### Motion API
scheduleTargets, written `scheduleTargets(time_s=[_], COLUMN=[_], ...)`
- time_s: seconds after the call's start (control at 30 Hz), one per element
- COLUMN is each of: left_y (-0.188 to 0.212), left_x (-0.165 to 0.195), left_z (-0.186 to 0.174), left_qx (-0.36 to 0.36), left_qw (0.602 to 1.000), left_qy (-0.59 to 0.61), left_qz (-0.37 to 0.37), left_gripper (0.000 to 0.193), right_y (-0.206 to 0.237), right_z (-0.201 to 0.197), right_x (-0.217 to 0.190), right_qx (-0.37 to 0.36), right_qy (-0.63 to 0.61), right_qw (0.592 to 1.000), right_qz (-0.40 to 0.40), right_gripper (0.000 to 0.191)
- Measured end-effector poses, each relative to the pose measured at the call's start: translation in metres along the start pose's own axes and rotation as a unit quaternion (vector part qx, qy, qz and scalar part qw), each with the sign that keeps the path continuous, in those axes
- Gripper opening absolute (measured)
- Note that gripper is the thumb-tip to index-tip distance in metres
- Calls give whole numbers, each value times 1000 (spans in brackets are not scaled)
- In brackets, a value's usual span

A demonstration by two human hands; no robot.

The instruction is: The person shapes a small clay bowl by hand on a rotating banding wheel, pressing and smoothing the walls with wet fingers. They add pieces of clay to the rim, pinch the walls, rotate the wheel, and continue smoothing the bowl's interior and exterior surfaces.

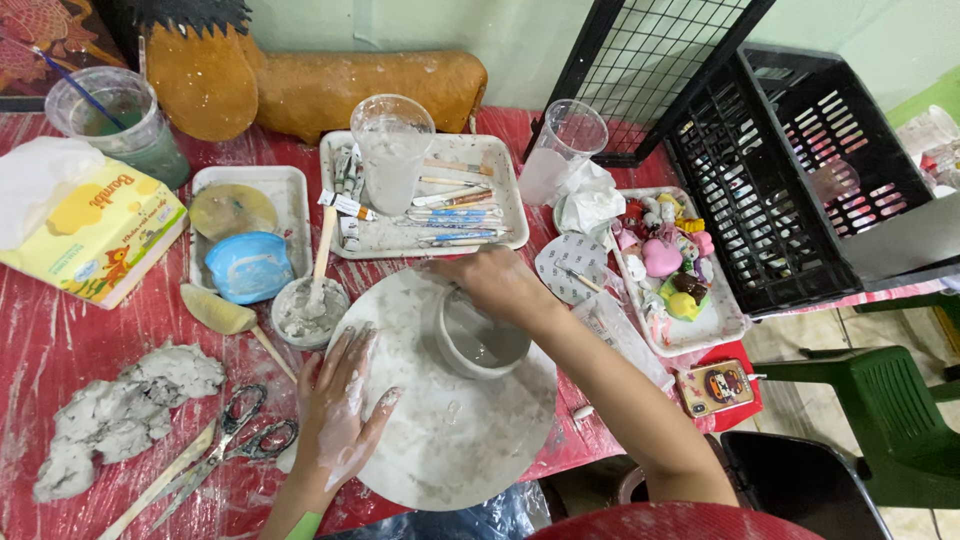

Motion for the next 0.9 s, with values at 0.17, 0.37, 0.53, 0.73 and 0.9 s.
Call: scheduleTargets(time_s=[0.17,0.37,0.53,0.73,0.9], left_y=[1,-1,0,-30,-37], left_x=[-1,1,2,21,21], left_z=[1,-1,6,62,107], left_qx=[4,5,-8,-88,-186], left_qw=[1000,1000,997,994,981], left_qy=[3,-5,-80,20,-53], left_qz=[-4,7,-11,67,-2], left_gripper=[76,76,86,132,139], right_y=[16,77,124,158,192], right_z=[7,2,4,11,7], right_x=[35,56,42,-14,-54], right_qx=[-127,-205,-114,81,185], right_qy=[-112,-217,-434,-505,-597], right_qw=[972,894,819,763,646], right_qz=[165,334,358,395,440], right_gripper=[53,62,63,72,82])
Point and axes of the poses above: each hand's wrist, its own y-axis away from the middle knuckle, its own z-axis out of the palm, x = y × z, the point moved 8 cm from there along -y, towards the middle knuckle, and after that the axes turned 10 degrees about y, right-handed, at the moved point
